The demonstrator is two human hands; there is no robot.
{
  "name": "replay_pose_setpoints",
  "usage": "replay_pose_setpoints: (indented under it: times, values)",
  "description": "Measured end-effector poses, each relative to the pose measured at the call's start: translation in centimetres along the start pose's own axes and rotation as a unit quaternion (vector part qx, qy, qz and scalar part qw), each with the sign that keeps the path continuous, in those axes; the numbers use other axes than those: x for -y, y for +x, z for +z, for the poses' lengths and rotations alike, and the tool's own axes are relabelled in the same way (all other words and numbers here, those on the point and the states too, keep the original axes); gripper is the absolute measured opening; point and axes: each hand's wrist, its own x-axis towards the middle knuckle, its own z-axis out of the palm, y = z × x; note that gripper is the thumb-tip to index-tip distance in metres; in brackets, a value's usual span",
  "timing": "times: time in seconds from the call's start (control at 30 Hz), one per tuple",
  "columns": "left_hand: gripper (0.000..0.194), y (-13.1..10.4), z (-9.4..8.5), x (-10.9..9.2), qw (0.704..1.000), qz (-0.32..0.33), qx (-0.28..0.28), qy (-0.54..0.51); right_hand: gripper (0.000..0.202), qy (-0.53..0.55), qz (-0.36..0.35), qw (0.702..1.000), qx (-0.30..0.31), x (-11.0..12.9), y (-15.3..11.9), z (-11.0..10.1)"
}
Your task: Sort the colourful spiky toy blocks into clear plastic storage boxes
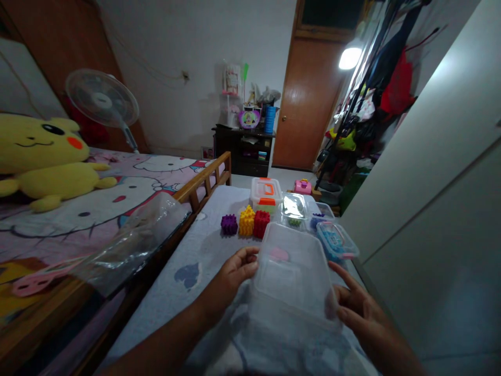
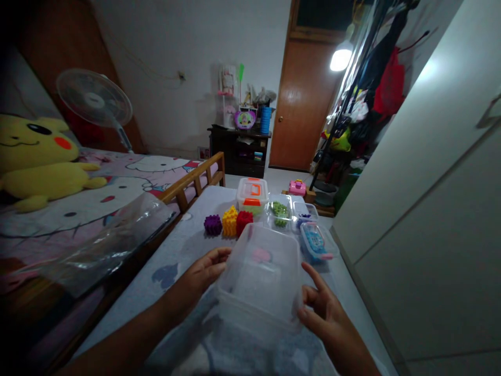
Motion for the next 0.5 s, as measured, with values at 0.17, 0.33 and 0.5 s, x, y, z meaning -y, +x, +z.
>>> replay_pose_setpoints:
  times: [0.17,0.33,0.5]
  values:
    - [0.049,3.0,-1.6,0.2,0.998,-0.021,-0.044,-0.043,0.092,-0.044,-0.007,0.997,0.059,-1.5,-2.3,0.5]
    - [0.051,1.5,-3.1,1.4,0.985,0.030,-0.145,0.094,0.044,-0.153,-0.038,0.979,-0.127,-0.6,-0.6,-1.2]
    - [0.053,-2.5,-3.0,2.3,0.960,0.039,-0.130,0.245,0.068,-0.109,-0.070,0.976,-0.176,-0.5,3.7,-1.0]
